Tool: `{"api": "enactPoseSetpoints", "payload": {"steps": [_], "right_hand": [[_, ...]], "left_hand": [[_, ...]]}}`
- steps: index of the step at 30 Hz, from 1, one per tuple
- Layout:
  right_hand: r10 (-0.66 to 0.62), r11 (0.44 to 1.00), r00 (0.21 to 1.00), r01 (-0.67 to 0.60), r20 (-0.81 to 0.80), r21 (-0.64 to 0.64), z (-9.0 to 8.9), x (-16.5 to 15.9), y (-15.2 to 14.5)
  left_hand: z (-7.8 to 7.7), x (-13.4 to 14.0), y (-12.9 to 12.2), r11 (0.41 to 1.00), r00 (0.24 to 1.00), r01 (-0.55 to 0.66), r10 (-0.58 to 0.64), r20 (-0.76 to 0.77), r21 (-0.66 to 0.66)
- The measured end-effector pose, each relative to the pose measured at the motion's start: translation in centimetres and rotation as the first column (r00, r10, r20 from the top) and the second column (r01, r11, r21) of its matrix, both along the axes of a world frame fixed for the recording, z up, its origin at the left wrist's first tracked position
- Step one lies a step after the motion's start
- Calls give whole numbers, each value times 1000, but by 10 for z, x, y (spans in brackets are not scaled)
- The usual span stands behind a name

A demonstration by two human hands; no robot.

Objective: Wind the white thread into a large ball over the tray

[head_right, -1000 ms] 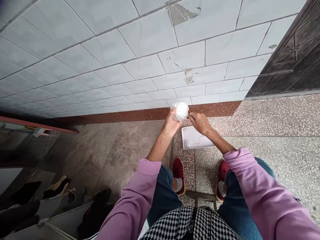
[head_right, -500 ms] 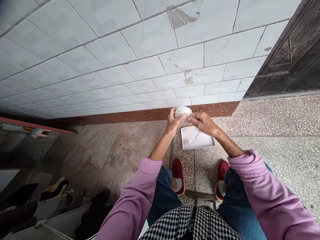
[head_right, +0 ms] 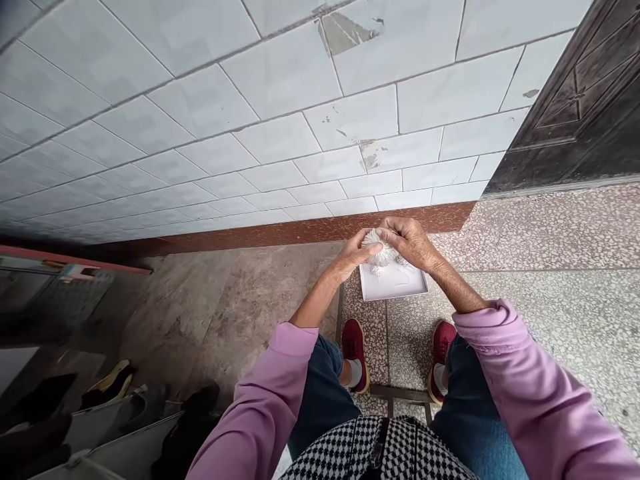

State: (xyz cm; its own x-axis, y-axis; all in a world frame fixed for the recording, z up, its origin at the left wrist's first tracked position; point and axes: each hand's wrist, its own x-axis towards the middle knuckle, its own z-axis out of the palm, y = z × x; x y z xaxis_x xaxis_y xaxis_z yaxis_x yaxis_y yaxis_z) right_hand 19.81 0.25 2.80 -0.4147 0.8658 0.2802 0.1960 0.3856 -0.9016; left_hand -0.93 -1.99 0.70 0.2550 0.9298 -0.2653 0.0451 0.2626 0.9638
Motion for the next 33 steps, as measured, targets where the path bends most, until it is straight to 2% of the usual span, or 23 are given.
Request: {"api": "enactPoseSetpoints", "payload": {"steps": [3,7,11,16,21,28,30,33], "right_hand": [[2,1000,999,-3,35,19,1,0,-3],[-37,999,999,37,13,1,1,4,-1],[-114,993,993,114,2,-19,-4,15,10],[-178,982,984,177,0,-62,-17,29,27],[-182,978,983,180,-14,-102,-19,20,31],[-371,927,925,374,-83,29,-6,21,28],[-403,910,911,409,-86,64,-5,24,27],[-428,898,902,432,-62,88,-9,24,26]], "left_hand": [[-1,-1,3,997,999,39,-36,-40,68],[-5,2,6,996,1000,1,-1,6,94],[-8,5,5,998,991,-54,49,125,32],[-4,2,1,994,965,-76,92,247,-73],[4,1,-4,996,928,-22,53,368,-87],[7,11,-15,982,963,101,-56,262,-161],[8,12,-16,981,966,95,-49,254,-171],[11,11,-14,986,958,25,22,285,-162]]}}
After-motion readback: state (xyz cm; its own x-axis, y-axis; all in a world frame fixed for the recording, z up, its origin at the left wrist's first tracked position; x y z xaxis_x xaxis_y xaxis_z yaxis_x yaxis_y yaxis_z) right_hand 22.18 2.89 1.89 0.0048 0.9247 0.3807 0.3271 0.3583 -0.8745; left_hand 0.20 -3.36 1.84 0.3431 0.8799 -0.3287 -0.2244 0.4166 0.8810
